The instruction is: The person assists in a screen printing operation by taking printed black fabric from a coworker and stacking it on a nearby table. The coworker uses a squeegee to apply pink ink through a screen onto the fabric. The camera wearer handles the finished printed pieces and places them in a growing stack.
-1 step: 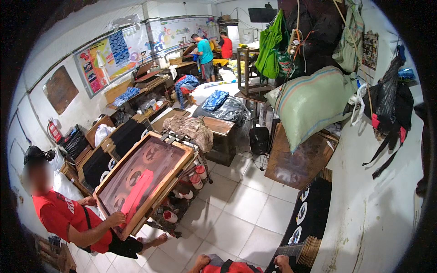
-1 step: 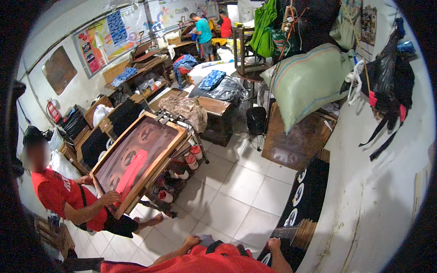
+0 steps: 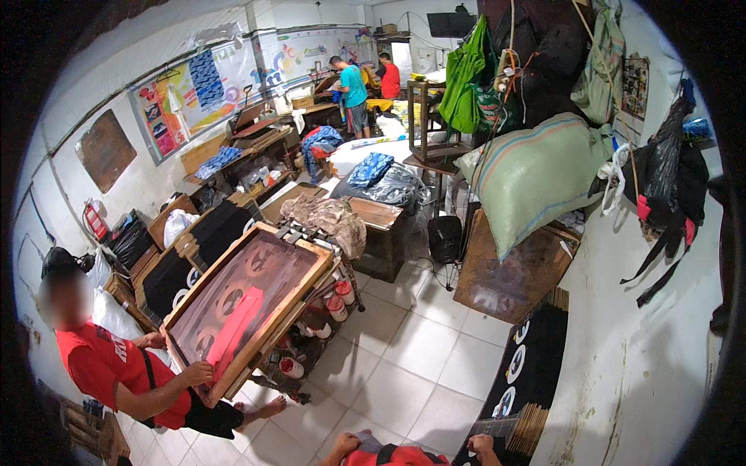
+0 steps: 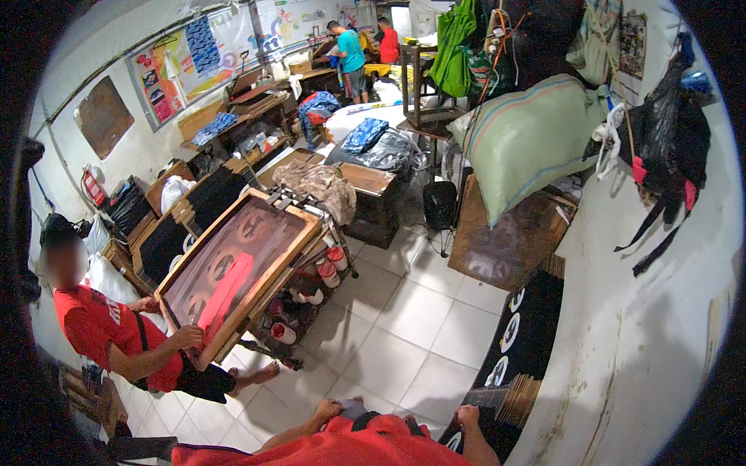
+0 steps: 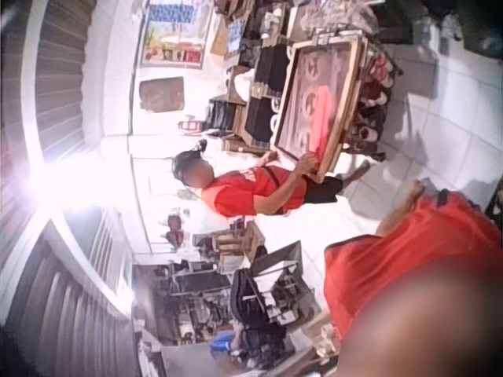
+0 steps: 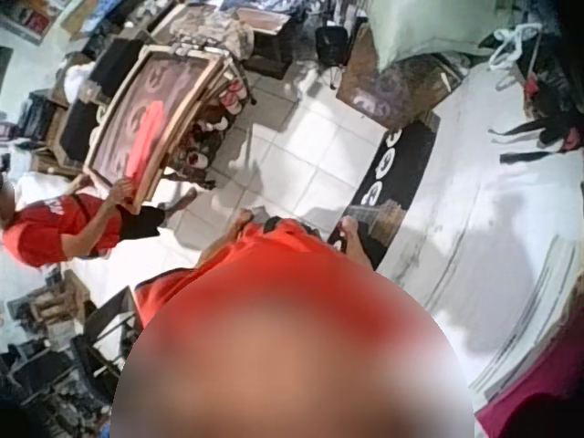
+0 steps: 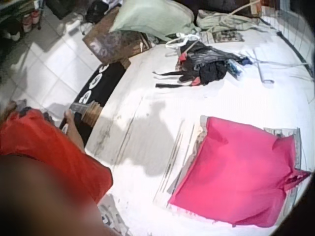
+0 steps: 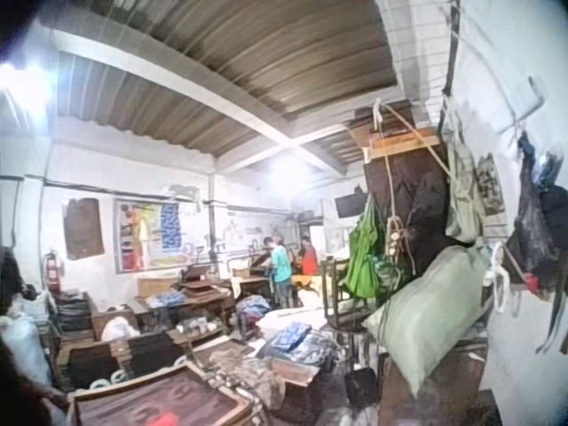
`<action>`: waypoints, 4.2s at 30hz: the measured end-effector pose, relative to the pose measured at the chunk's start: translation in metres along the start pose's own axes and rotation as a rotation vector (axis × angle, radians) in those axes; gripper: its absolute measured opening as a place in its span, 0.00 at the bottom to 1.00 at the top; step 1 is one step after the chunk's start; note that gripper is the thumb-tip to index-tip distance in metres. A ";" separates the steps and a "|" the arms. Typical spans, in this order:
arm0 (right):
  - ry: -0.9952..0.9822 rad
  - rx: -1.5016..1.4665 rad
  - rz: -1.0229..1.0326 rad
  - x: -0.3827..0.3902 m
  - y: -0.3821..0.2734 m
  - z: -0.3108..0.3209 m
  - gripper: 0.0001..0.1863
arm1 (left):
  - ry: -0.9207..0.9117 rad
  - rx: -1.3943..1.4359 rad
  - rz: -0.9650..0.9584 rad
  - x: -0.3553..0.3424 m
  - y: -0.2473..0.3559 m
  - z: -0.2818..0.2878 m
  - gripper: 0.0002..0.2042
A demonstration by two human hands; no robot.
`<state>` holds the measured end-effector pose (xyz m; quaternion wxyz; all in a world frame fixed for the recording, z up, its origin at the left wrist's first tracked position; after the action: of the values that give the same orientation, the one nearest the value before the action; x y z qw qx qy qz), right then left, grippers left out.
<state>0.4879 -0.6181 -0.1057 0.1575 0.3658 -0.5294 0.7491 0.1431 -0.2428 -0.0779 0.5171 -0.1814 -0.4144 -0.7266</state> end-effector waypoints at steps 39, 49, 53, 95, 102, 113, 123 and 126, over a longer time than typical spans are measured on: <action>-0.545 0.686 0.630 0.036 -0.001 -0.094 0.08 | -0.091 -0.055 -0.006 -0.030 -0.037 0.011 0.19; -0.385 0.539 0.134 0.032 0.017 -0.079 0.12 | -0.127 0.029 0.035 -0.012 -0.028 0.011 0.19; -0.293 0.269 -0.068 0.019 0.031 -0.069 0.12 | -0.102 0.160 0.136 -0.011 -0.033 0.006 0.18; -0.631 1.048 0.472 -0.002 0.032 -0.100 0.13 | -0.040 -0.043 -0.056 -0.034 -0.069 -0.018 0.20; -0.506 0.685 0.136 -0.004 0.037 -0.096 0.13 | -0.056 0.215 0.118 -0.011 -0.054 0.005 0.18; -0.444 0.315 -0.112 0.002 0.033 -0.096 0.12 | -0.008 -0.038 0.013 -0.042 -0.075 -0.017 0.17; -0.348 -0.029 -0.238 0.009 0.029 -0.095 0.06 | -0.005 0.098 0.055 -0.011 -0.054 0.004 0.15; -0.325 0.162 -0.175 0.010 0.025 -0.095 0.06 | 0.004 0.145 0.137 -0.002 -0.054 0.008 0.15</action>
<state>0.4287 -0.5428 -0.1317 0.1045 0.5379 -0.4522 0.7037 0.0941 -0.2293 -0.0970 0.5780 -0.1699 -0.4513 -0.6582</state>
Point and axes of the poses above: each hand's wrist, its own x-axis away from the middle knuckle, its own z-axis out of the back of the hand, y = z × x, the point moved 6 cm from there along -x, towards the middle knuckle, and after that the axes turned 8 degrees about -x, right-handed, at the moved point
